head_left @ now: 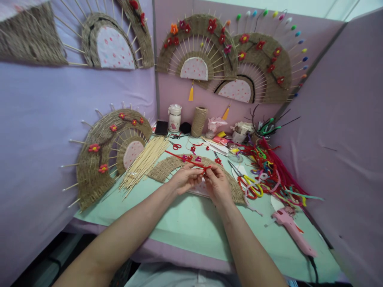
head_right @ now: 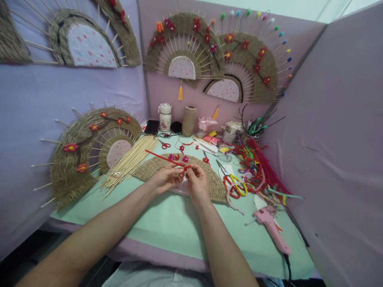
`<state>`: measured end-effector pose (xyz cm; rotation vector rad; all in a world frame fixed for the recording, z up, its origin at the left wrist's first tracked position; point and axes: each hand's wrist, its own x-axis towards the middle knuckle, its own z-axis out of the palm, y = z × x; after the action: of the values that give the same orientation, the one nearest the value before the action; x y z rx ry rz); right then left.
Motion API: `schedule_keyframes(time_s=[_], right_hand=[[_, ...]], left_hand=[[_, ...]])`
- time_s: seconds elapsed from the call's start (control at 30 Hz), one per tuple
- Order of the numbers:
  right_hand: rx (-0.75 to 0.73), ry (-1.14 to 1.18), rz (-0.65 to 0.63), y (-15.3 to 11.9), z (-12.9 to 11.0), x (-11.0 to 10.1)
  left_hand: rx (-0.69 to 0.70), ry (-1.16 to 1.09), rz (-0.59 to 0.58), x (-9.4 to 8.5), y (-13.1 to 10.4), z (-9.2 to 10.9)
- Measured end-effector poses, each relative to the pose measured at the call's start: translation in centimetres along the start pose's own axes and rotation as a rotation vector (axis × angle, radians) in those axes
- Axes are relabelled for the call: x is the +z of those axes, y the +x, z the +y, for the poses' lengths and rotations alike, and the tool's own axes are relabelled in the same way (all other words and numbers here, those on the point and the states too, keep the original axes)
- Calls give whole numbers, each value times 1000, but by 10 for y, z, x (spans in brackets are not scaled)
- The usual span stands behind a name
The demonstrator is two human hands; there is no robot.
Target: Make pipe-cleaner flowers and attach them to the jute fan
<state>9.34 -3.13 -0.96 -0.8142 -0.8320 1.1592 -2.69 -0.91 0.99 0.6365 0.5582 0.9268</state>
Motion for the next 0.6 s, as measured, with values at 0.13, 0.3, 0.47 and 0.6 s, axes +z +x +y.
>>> schedule_keyframes(time_s=[0.13,0.3,0.47,0.6], right_hand=[[25,-39,-4,0,-1,-2],[-128,-383,10,-4,-10,-2],[77,-270,1,-2,-8,-2],[185,-136,54,1,-3,-5]], left_hand=[[-17,5,-7,0,-1,4],[-284,23,16,-9,1,14],[-171,124,80,-10,2,14],[-76,211,45,-6,1,8]])
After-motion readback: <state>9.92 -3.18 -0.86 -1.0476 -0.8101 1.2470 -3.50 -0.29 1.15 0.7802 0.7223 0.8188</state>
